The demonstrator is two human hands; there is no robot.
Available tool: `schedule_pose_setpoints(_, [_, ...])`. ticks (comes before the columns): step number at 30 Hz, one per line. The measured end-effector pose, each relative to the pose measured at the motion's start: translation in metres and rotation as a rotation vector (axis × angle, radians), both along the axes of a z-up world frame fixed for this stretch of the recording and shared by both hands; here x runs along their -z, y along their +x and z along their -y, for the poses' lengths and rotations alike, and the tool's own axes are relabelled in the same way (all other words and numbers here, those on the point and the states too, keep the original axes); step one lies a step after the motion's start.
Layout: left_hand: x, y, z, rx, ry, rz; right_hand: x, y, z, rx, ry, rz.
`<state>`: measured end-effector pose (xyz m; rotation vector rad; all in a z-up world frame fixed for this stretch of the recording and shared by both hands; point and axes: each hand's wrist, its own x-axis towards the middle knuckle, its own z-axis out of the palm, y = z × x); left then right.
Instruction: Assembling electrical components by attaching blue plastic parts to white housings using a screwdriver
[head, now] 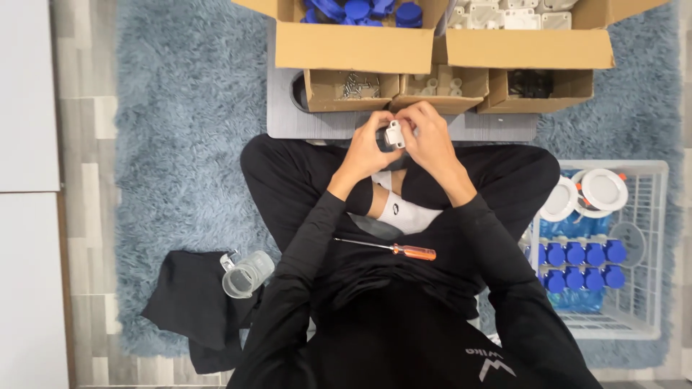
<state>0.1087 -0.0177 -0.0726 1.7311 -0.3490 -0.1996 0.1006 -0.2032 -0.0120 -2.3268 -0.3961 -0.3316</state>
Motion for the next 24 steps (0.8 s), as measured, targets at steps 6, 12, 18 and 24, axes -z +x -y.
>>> schedule_pose_setpoints(6, [-0.003,-0.002,0.003,-0.013,0.005,0.005,0.008,0.0,0.003,0.024,0.029,0.008])
schedule_pose_setpoints(12, [-0.002,-0.001,0.003,-0.011,0.012,0.017,0.007,0.002,0.008,0.001,0.044,0.004])
schedule_pose_setpoints(18, [-0.006,-0.004,0.004,-0.019,0.01,0.017,0.012,0.001,0.009,-0.019,0.083,-0.014])
schedule_pose_setpoints(24, [-0.007,-0.005,0.004,-0.024,0.002,0.006,0.012,0.002,0.009,-0.021,0.066,-0.001])
